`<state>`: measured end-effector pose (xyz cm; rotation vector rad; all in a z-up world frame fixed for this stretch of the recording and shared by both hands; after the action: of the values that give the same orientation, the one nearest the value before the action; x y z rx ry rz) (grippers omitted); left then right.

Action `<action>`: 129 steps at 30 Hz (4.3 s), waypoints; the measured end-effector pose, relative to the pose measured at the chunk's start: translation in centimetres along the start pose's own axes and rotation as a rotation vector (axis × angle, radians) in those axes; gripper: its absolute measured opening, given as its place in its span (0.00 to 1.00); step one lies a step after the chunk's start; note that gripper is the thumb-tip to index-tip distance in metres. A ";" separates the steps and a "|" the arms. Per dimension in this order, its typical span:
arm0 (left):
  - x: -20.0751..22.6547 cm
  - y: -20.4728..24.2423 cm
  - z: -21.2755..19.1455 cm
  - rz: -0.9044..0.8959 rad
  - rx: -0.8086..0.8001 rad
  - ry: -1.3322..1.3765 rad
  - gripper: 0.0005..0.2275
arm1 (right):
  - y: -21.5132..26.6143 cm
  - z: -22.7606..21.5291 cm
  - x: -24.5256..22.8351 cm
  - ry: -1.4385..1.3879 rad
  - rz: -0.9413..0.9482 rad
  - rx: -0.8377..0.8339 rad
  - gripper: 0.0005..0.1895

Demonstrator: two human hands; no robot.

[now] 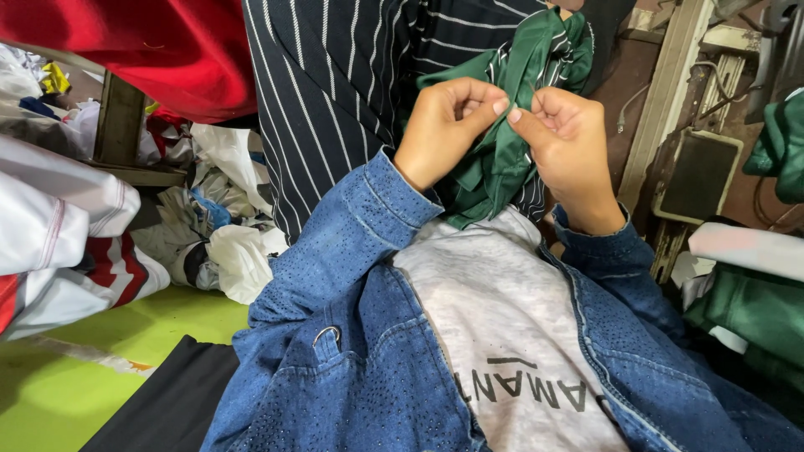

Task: Hand-finishing a green garment by trimming loose threads with scissors and performing small hand-sewing tasks

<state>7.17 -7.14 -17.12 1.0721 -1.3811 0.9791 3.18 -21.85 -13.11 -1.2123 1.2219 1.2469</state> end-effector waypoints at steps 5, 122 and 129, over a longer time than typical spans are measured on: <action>-0.3 0.2 0.2 0.005 -0.010 0.004 0.05 | -0.1 0.1 0.7 0.033 -0.004 -0.028 0.24; 5.9 7.7 5.2 -0.129 -0.591 0.100 0.13 | -1.3 -6.8 -5.4 -0.821 -0.210 0.332 0.10; 3.5 6.5 6.0 -0.401 -0.380 0.847 0.19 | -0.9 -5.6 -6.0 -0.821 -0.197 0.279 0.12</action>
<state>-0.73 -11.52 -14.03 0.5044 -0.5817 0.6982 4.35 -27.44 -7.17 -0.4990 0.6151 1.1917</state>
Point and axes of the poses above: each hand's wrist, its own y-axis away from the middle knuckle, its own z-axis out of the palm, x = y × z, the point moved 7 cm from there along -y, towards the middle knuckle, and after that the axes turned 8 degrees about -y, right-handed, at the moved point
